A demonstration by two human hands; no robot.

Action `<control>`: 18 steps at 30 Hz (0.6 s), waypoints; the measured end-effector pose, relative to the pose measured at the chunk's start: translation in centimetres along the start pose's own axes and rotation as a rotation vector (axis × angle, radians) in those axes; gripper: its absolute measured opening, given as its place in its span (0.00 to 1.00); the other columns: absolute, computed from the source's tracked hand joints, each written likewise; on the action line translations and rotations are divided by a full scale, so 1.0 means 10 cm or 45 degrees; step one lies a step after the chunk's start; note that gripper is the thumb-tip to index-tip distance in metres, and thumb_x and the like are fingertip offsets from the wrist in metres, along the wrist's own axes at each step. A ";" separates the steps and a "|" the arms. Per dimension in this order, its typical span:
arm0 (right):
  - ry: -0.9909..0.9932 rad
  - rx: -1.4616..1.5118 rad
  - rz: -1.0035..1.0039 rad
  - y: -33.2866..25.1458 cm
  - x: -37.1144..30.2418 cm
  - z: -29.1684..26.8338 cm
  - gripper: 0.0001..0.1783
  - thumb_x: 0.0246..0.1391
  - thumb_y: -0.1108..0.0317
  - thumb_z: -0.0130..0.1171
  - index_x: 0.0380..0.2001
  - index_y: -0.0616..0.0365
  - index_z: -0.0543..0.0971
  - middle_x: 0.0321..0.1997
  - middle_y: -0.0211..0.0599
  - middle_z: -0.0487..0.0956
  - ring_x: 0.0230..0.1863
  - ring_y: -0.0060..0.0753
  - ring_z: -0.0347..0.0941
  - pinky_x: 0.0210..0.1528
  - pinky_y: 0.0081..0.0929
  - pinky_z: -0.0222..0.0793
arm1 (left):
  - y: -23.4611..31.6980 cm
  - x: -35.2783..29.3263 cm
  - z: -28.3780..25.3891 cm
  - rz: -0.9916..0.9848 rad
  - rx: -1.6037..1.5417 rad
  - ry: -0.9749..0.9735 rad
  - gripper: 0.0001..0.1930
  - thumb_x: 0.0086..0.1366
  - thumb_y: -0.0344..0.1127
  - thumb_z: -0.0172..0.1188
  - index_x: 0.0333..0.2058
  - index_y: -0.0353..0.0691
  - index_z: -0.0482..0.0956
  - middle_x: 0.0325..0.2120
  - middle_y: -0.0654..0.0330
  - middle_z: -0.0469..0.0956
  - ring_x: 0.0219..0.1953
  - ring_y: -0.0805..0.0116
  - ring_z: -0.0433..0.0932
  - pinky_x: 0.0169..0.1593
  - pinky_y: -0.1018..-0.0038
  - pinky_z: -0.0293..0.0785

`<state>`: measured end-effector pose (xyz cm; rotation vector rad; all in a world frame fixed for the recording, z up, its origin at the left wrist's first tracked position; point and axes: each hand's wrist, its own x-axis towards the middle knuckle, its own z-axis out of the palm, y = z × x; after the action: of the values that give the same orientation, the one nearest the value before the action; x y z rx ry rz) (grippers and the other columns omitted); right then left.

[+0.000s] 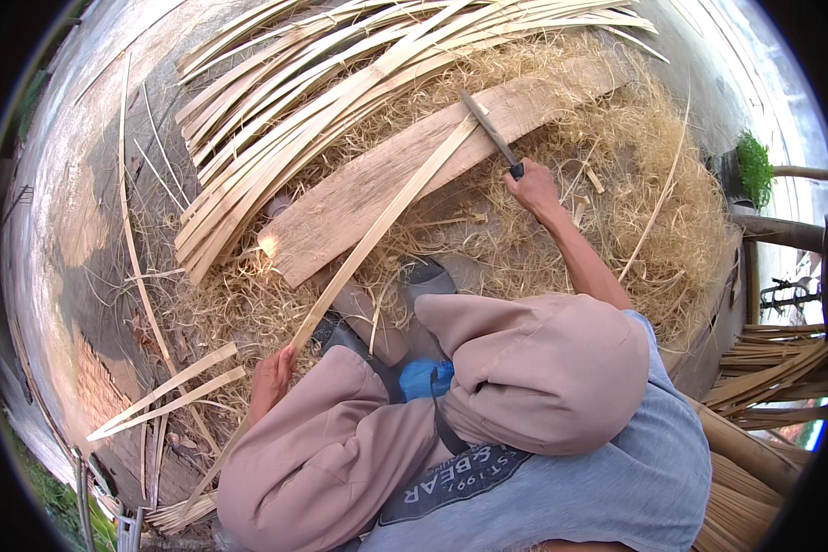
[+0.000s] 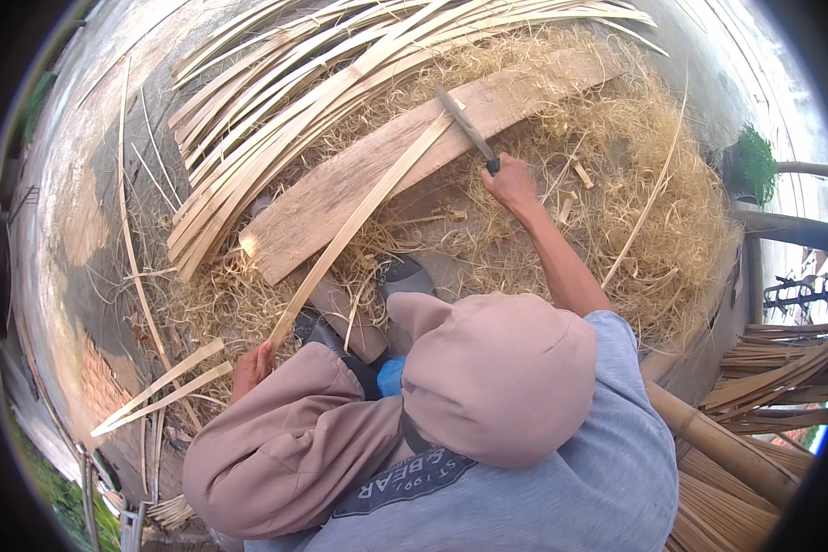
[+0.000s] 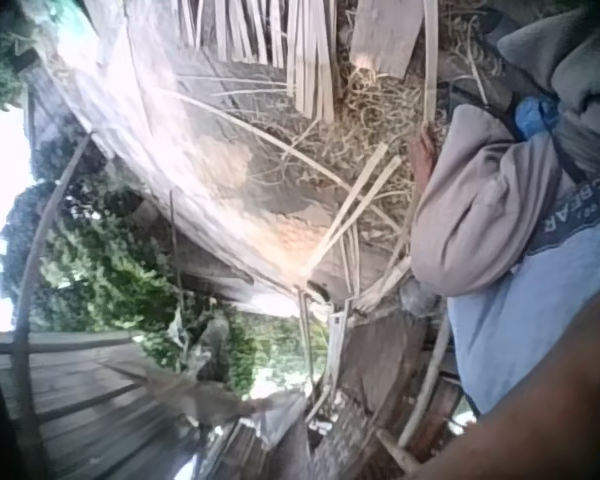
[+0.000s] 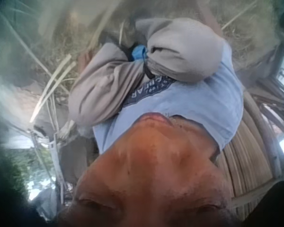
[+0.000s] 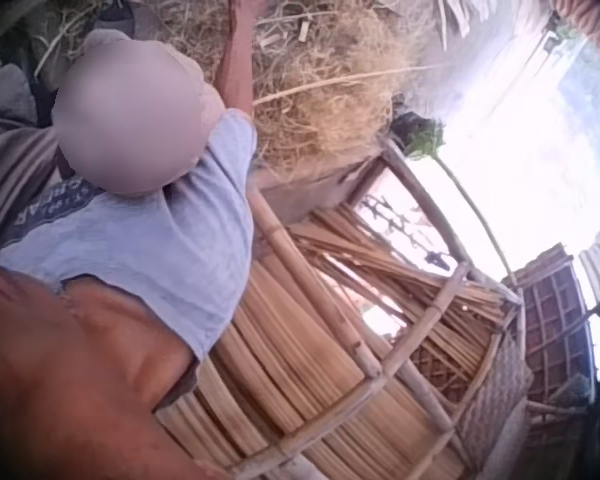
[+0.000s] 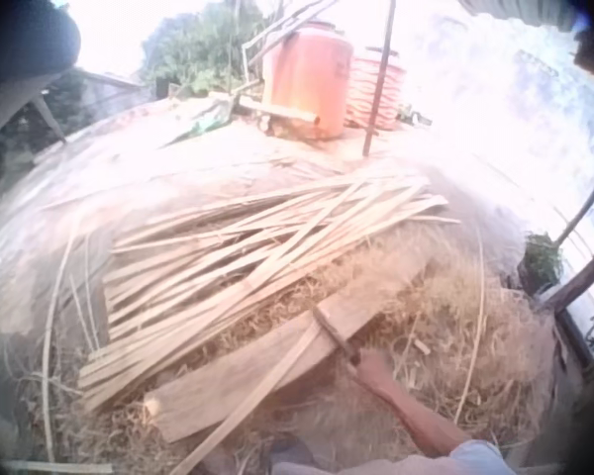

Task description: The person sits on the ground and uses a knife to split long bamboo strips into thinner slats. They repeatedly position a strip on a wooden board, strike it with the knife to split it, and then set the resulting slats aside.

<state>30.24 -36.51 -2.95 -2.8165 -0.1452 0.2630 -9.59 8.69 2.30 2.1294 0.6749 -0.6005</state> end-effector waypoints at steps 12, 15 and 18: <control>-0.006 0.387 0.016 -0.42 -0.32 0.47 0.21 0.56 0.55 0.64 0.32 0.68 0.77 0.27 0.60 0.81 0.33 0.58 0.83 0.38 0.49 0.78 | 0.45 0.60 0.35 0.620 -0.121 0.540 0.18 0.69 0.37 0.66 0.56 0.43 0.83 0.28 0.54 0.82 0.29 0.64 0.77 0.35 0.67 0.71; -0.305 0.397 -0.171 -0.86 -0.77 0.44 0.20 0.56 0.56 0.64 0.32 0.67 0.76 0.25 0.60 0.81 0.31 0.57 0.83 0.36 0.48 0.78 | 0.72 0.69 0.41 0.411 0.288 0.481 0.20 0.69 0.42 0.66 0.57 0.44 0.83 0.31 0.50 0.84 0.30 0.60 0.79 0.36 0.66 0.73; -0.512 0.189 -0.494 -1.06 -1.37 0.55 0.21 0.56 0.54 0.66 0.40 0.62 0.75 0.32 0.55 0.83 0.34 0.60 0.82 0.38 0.50 0.78 | 1.03 0.79 0.38 0.346 0.282 0.376 0.19 0.71 0.46 0.64 0.56 0.45 0.84 0.30 0.47 0.84 0.30 0.55 0.81 0.38 0.65 0.74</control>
<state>15.02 -26.60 -2.49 -2.4876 -0.7173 0.7079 2.21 2.20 0.98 2.4933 0.4777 -0.2214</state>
